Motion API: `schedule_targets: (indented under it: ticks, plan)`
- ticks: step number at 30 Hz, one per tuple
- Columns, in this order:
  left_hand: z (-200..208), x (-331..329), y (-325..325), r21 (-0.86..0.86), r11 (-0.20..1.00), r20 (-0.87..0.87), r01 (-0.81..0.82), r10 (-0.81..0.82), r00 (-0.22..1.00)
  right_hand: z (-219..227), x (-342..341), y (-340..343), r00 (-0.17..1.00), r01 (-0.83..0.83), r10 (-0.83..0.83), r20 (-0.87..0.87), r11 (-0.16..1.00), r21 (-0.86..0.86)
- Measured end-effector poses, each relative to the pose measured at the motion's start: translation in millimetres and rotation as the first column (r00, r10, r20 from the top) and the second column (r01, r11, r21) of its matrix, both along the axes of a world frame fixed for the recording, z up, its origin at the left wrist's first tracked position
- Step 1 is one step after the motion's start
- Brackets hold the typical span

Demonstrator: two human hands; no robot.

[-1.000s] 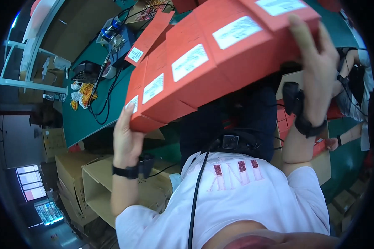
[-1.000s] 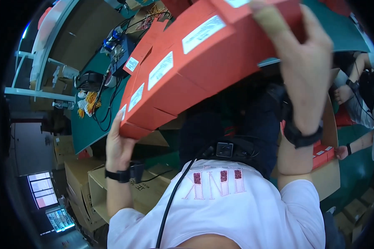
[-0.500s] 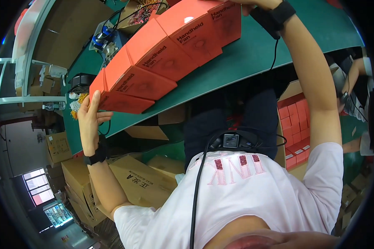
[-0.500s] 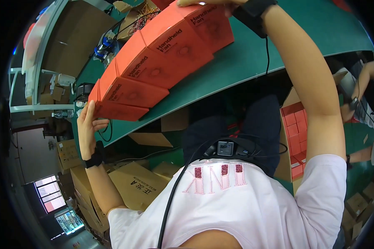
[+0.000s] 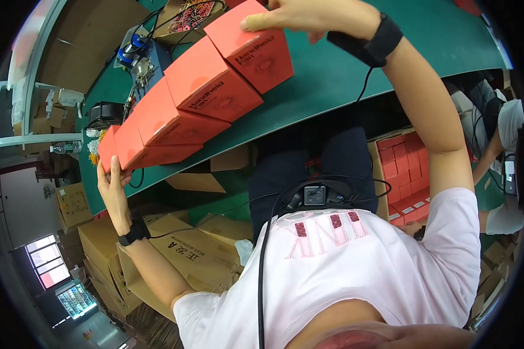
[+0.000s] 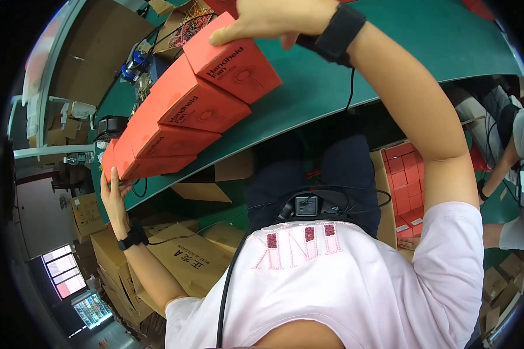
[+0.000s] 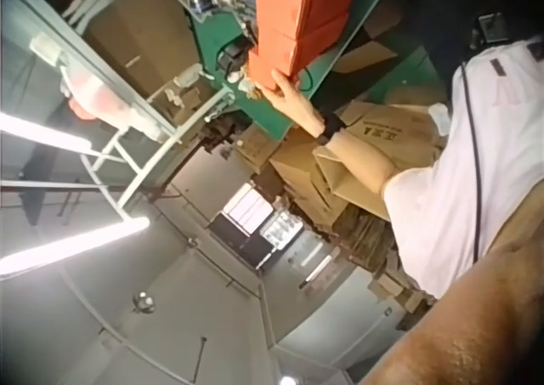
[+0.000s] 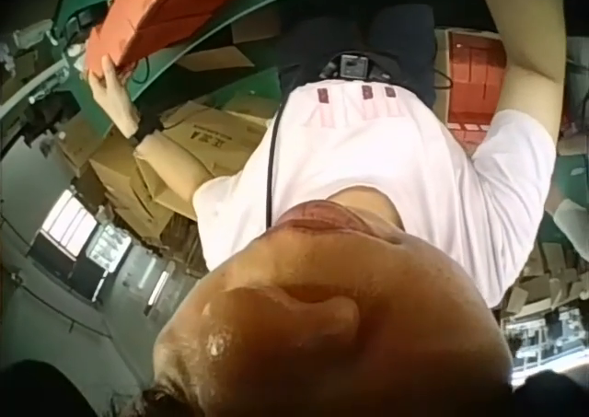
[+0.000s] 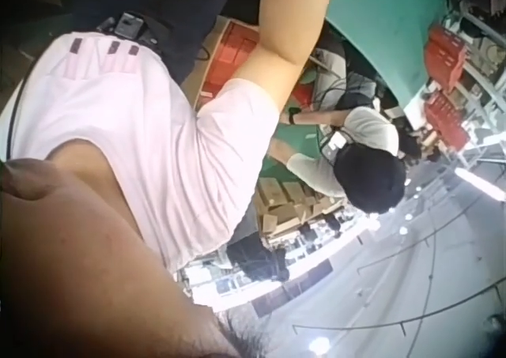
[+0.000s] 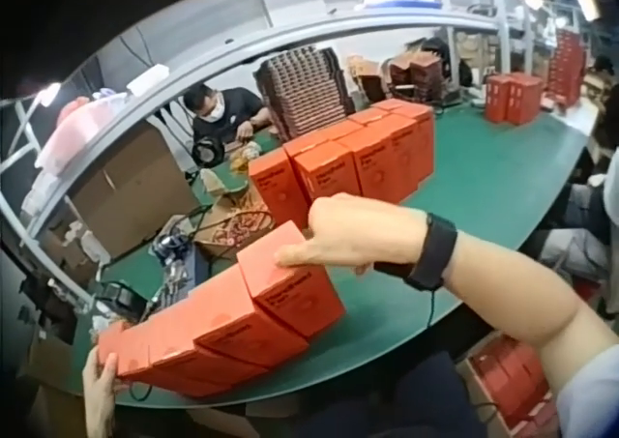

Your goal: Packaging components into red boxes and then organizing the boxes into a larger carton.

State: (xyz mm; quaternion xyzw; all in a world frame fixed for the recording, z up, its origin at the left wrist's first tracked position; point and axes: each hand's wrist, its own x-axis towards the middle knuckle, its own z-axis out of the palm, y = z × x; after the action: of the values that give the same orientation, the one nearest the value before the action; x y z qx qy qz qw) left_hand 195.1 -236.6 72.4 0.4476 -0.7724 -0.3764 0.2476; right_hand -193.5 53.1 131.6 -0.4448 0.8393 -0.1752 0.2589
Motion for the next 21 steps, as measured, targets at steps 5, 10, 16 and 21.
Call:
schedule_targets:
  ticks: [5,10,16,21]
  plan:
    - [3.7,-3.6,2.6,0.005,1.000,0.043,-0.011,0.010,0.999,-12.2,-19.9,0.4,0.958,-0.220,0.130,-0.257,0.907,-0.359]
    - [2.8,-10.1,41.9,-0.368,0.929,-0.032,-0.050,0.042,0.999,-10.7,0.7,-2.7,0.889,-0.385,0.290,-0.354,0.892,-0.235]
    - [12.0,-69.5,205.8,0.170,0.610,-0.499,0.774,-0.624,0.601,-55.8,-12.3,117.8,0.943,0.266,-0.332,0.025,0.706,-0.657]
    - [-63.1,-155.2,274.5,0.356,0.363,-0.623,0.861,-0.595,0.508,-104.8,80.4,183.1,0.468,0.855,0.105,0.877,0.198,-0.480]
